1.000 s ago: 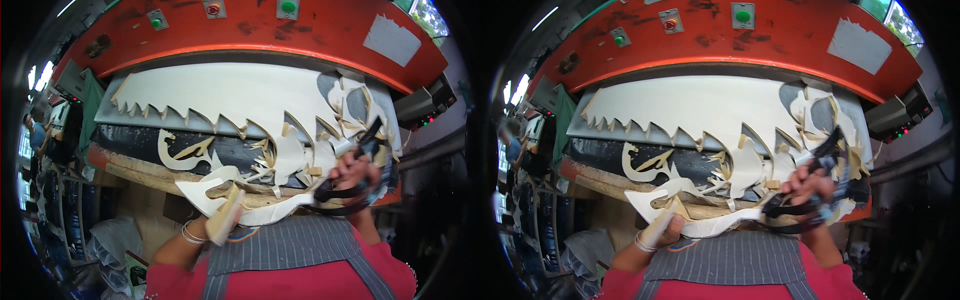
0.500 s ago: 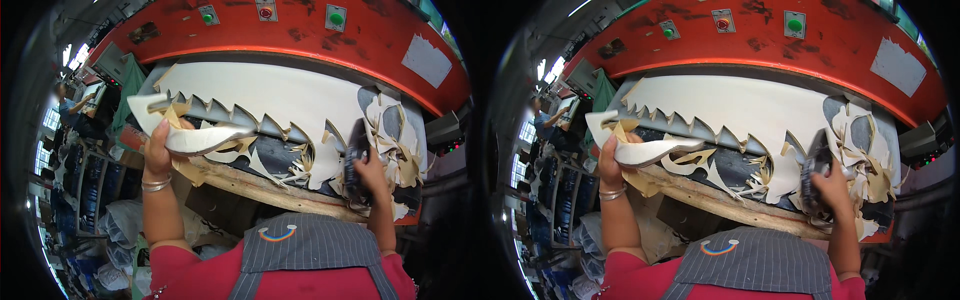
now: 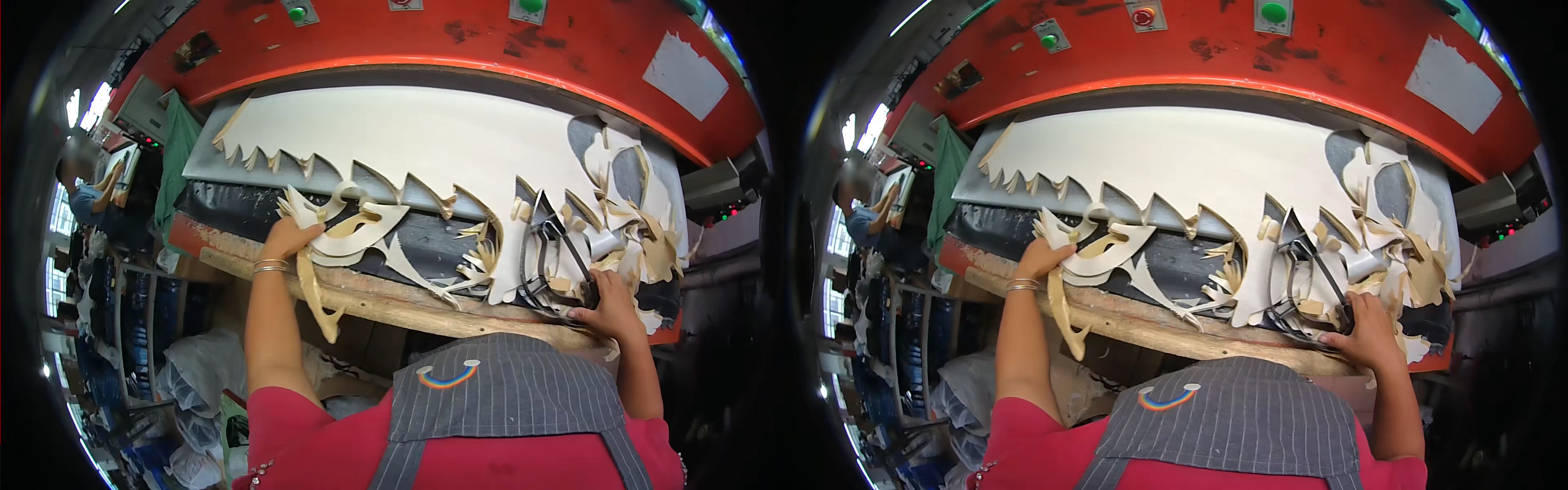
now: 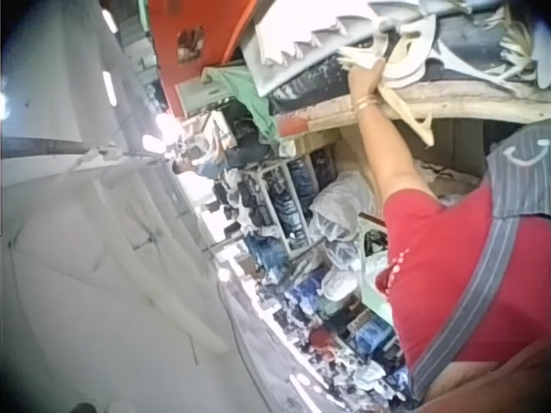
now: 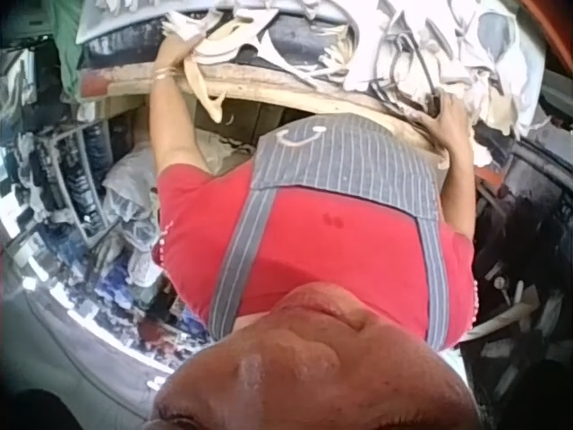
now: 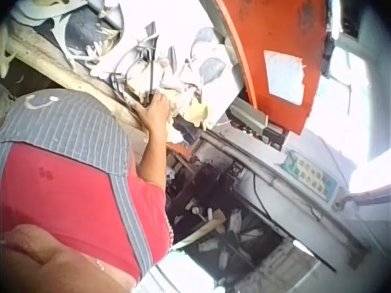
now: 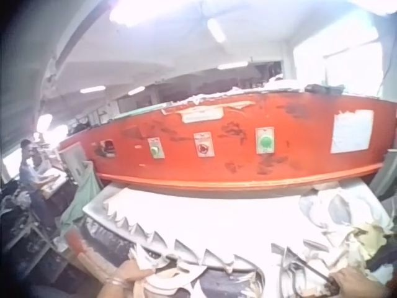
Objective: Cutting out shoe upper components using a hydraulic press and metal dies.
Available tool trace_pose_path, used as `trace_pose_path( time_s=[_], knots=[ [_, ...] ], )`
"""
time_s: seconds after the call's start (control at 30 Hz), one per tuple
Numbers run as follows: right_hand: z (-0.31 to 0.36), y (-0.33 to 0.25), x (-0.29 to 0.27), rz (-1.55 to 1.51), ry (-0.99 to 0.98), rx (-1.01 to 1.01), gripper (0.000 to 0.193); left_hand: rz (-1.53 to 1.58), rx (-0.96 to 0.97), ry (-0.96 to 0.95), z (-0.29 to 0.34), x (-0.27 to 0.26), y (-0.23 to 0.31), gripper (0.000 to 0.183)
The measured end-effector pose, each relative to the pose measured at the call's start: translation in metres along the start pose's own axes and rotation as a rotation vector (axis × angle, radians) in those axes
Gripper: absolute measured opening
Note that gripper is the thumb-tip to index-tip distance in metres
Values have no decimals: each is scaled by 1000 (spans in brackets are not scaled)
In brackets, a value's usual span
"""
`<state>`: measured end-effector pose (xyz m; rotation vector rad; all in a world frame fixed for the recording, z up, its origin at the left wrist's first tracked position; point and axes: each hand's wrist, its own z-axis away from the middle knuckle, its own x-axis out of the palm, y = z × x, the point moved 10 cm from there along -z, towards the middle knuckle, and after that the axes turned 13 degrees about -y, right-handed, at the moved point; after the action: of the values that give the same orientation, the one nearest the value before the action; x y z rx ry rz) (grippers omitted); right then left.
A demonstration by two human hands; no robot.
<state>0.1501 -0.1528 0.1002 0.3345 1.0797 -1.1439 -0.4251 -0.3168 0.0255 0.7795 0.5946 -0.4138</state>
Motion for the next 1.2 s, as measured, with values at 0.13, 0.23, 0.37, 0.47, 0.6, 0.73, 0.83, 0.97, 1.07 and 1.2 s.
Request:
trace_pose_path(
  time_s=[0.13,0.23,0.37,0.47,0.6,0.73,0.83,0.97,1.07,1.2],
  knots=[
    [7,-9,-8,70,147,-127,62,-196,-171,-19,8,-17,-15,75],
    [-3,1,5,-32,109,-62,51,-559,-338,-33,27,-48,0,76],
    [3,-9,-12,-68,190,-212,45,-332,409,419,38,-45,160,28],
    [8,3,-32,-209,258,-249,46,-141,782,217,9,35,271,18],
    [1,1,-90,-358,281,-124,47,-260,1110,100,-7,130,367,26],
    [-53,3,-124,-252,226,144,49,-429,1039,163,-38,193,383,29],
    [-102,10,-123,-198,217,178,53,-361,991,183,-47,203,381,28],
    [-143,-2,-121,-127,235,253,51,-319,992,192,-44,196,379,28],
    [-161,-3,-122,-224,299,273,50,-329,981,182,-43,197,378,27],
    [-181,-2,-123,-275,340,284,50,-327,961,177,-47,198,376,28]
  ],
)
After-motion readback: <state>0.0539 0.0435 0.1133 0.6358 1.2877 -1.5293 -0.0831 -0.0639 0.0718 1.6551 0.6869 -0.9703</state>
